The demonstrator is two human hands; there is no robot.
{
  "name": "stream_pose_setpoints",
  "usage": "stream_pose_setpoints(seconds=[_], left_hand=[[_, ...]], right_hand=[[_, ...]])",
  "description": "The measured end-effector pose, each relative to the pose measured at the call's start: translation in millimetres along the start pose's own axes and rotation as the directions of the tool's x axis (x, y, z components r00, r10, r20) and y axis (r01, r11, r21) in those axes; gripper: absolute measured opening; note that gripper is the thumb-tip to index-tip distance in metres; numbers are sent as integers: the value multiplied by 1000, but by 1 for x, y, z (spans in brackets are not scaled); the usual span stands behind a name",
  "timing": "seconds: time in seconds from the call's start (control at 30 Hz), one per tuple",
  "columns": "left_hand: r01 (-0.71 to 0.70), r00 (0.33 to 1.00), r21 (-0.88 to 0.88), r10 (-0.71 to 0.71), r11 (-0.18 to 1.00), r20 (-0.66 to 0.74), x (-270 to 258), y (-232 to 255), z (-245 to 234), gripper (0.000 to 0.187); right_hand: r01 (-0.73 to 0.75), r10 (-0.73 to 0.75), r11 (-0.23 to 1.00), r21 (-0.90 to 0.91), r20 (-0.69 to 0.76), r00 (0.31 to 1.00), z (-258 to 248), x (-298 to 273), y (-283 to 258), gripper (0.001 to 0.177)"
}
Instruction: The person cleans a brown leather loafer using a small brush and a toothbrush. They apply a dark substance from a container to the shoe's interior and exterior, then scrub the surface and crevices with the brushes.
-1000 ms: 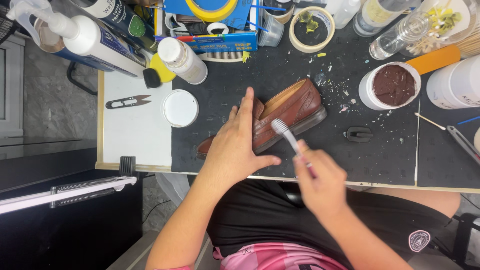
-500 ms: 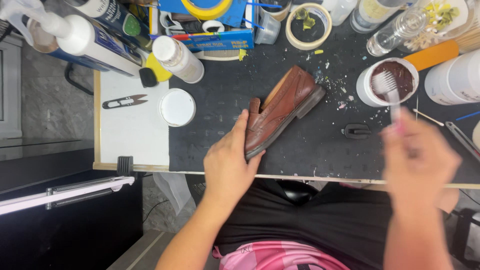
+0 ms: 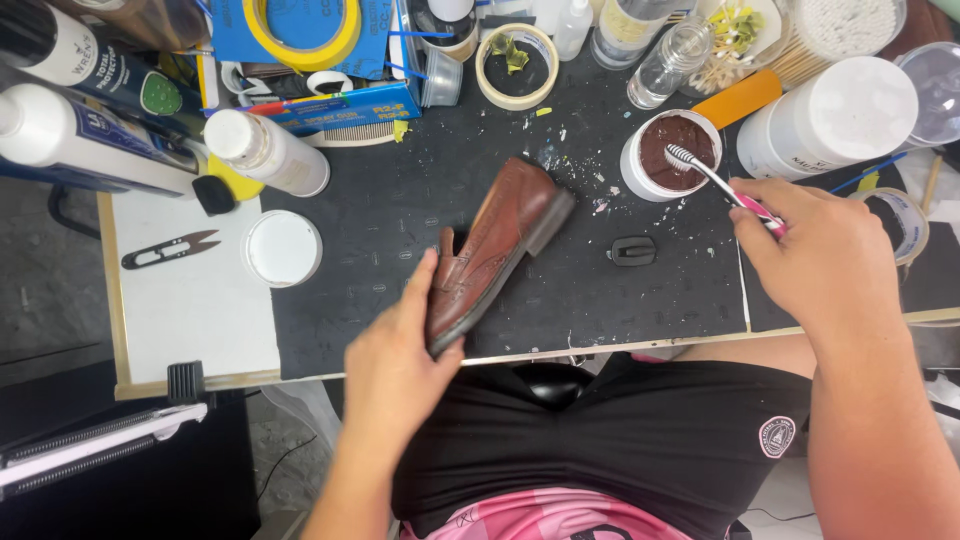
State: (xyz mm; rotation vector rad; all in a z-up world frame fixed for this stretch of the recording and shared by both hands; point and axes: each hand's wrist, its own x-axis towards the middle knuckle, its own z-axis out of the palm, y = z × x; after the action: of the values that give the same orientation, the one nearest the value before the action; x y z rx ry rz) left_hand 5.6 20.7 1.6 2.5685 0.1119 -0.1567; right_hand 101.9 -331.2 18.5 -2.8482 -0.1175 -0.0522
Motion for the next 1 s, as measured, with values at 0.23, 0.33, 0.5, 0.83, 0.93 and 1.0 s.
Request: stream_pose_setpoints(seconds=[0.23,0.33,0.5,0.83,0.93,1.0], left_hand=[[-303,913,-77,312,950,261,44,-46,-51,87],[-360,889,13,339,933,309,59,-41,-50,81],[-431,902,197,429,881,53,73,-25,-33,68],[123,978,-638,-204,760,-54,-35,31,75,81],[127,984,-603,-179,788,-27,-45,32,92,89],[155,976,-586,-214,796,-33,-46,32,95,91]], right_hand=[[111,-106,992,67,-81,991,-1,0,-7,27],[62,-62,997,56,-2,998,0,4,-13,30],[61,-52,986,153,-64,997,3,-1,-10,30],[-199,117,504,841,162,980,37,-18,25,28],[-255,141,378,890,216,966,42,-21,28,26],[-265,138,379,887,230,963,43,-20,26,27]])
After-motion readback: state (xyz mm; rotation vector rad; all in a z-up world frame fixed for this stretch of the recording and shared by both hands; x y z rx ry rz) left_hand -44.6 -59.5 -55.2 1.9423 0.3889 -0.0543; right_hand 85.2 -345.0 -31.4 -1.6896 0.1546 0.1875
